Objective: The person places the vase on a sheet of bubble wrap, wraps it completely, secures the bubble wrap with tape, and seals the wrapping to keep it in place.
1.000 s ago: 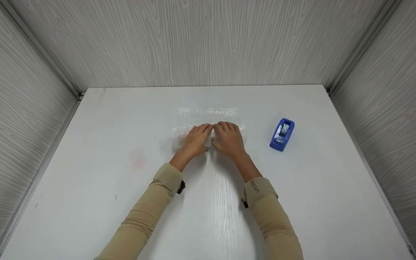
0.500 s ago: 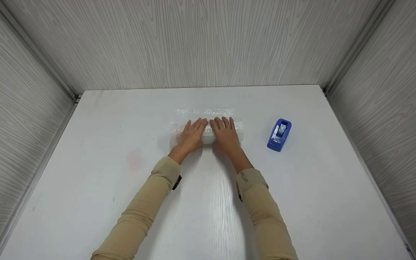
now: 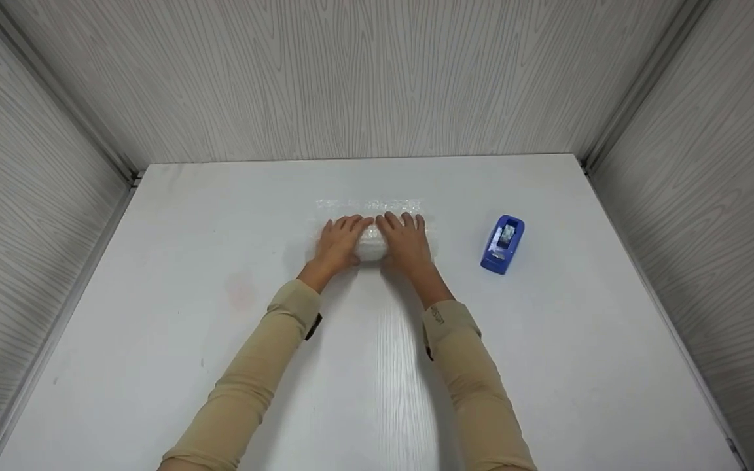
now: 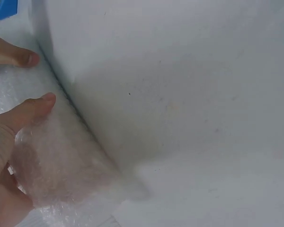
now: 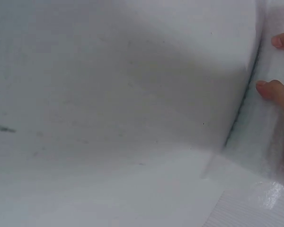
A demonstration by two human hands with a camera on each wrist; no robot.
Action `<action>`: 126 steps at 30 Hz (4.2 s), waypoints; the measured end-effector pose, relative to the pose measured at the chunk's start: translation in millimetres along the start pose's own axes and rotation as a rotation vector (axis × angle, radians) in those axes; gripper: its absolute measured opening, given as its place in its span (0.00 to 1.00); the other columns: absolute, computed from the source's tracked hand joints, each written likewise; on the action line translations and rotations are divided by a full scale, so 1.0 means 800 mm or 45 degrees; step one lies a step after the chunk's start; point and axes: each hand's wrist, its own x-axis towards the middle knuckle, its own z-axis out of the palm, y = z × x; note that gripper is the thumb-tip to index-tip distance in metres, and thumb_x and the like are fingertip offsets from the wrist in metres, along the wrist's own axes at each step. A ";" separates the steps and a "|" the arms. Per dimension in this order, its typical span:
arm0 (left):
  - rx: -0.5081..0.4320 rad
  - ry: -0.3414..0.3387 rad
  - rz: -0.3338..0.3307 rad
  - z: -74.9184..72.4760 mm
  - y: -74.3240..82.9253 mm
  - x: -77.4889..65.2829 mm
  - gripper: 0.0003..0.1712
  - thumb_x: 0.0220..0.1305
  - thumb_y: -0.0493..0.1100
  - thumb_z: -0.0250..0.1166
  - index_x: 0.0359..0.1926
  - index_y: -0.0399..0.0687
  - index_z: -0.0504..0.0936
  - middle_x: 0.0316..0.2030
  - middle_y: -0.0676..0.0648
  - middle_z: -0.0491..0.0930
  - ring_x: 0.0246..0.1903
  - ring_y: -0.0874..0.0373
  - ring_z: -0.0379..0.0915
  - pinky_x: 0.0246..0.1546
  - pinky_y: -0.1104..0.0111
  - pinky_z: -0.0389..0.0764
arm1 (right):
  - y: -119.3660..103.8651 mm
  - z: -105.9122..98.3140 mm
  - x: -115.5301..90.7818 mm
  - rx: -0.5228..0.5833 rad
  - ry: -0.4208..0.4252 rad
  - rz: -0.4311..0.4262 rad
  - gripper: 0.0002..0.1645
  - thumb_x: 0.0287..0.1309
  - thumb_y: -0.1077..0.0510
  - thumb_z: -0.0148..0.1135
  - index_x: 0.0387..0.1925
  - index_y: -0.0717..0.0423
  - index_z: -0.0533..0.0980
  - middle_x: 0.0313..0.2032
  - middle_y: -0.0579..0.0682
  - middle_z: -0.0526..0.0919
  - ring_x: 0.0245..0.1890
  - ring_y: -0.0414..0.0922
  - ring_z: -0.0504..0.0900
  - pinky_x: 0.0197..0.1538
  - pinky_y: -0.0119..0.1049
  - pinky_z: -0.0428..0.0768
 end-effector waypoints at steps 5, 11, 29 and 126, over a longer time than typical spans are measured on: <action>-0.063 -0.105 -0.014 -0.011 0.001 -0.003 0.40 0.53 0.40 0.68 0.66 0.59 0.61 0.62 0.50 0.63 0.60 0.52 0.58 0.52 0.52 0.65 | 0.002 -0.006 -0.002 0.054 -0.002 -0.035 0.52 0.30 0.46 0.78 0.60 0.55 0.65 0.57 0.57 0.69 0.53 0.60 0.67 0.55 0.57 0.61; -0.202 -0.254 -0.023 -0.026 0.001 -0.008 0.46 0.48 0.45 0.73 0.67 0.59 0.59 0.62 0.50 0.62 0.59 0.50 0.58 0.50 0.53 0.67 | 0.000 -0.020 -0.005 0.124 -0.083 -0.074 0.51 0.30 0.45 0.78 0.59 0.54 0.66 0.56 0.57 0.70 0.52 0.63 0.68 0.53 0.60 0.62; -0.423 -0.575 0.093 -0.052 -0.006 -0.027 0.52 0.45 0.47 0.74 0.69 0.54 0.56 0.63 0.46 0.61 0.60 0.47 0.57 0.55 0.51 0.63 | -0.010 -0.049 -0.017 0.362 -0.434 -0.049 0.51 0.31 0.45 0.76 0.60 0.56 0.66 0.54 0.58 0.72 0.47 0.61 0.72 0.45 0.58 0.70; -0.244 -0.431 0.087 -0.035 -0.012 -0.021 0.50 0.41 0.55 0.74 0.65 0.50 0.61 0.50 0.42 0.70 0.47 0.45 0.68 0.48 0.57 0.69 | -0.015 -0.051 -0.008 0.204 -0.522 -0.029 0.52 0.34 0.44 0.74 0.60 0.60 0.63 0.49 0.63 0.73 0.49 0.62 0.71 0.56 0.56 0.63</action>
